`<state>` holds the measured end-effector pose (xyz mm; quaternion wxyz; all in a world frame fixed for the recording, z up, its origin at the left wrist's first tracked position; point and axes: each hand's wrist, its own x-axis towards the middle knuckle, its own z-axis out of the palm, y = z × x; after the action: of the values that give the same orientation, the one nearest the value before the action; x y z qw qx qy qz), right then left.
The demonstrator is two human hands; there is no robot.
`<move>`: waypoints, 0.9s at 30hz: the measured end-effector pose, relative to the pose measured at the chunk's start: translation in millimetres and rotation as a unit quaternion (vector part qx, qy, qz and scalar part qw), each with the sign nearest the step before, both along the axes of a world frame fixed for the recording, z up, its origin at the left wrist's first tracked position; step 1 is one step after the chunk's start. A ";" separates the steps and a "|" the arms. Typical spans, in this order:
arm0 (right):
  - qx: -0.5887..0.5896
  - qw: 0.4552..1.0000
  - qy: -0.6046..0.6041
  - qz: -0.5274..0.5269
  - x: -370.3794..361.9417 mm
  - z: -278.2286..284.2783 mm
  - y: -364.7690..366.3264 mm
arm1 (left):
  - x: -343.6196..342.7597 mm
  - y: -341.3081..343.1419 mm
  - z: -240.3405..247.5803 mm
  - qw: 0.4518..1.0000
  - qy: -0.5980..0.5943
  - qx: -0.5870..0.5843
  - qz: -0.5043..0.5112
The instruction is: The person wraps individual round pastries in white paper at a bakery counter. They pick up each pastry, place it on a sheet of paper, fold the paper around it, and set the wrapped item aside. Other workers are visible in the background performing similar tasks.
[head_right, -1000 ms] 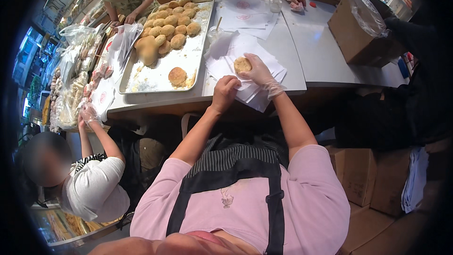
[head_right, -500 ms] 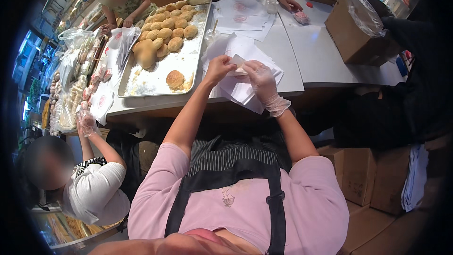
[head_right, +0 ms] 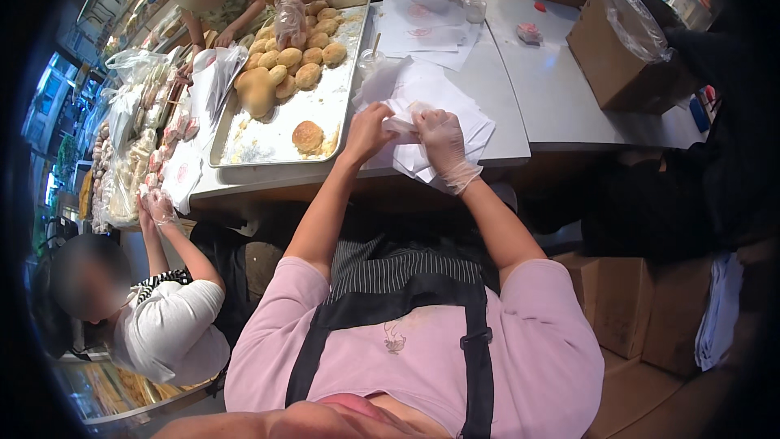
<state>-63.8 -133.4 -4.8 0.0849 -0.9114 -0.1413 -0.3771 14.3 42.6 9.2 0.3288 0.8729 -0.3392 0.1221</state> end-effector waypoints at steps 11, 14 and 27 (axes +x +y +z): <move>0.079 0.991 0.042 0.103 1.7 4.4 -27.7 | -60.4 -3.6 -17.4 0.966 -0.082 -0.192 0.151; 0.089 0.990 0.049 0.095 -1.6 3.3 -27.2 | -54.0 -5.0 -23.3 0.947 0.049 -0.293 0.122; 0.102 0.989 0.023 0.102 -1.1 -2.6 -26.9 | -44.6 3.7 -27.4 0.871 0.239 -0.411 0.121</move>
<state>-64.9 -160.3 -7.4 0.2189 -0.8870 -0.1919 -0.3584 -30.3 46.3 -18.1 0.7116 0.6957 -0.0607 0.0767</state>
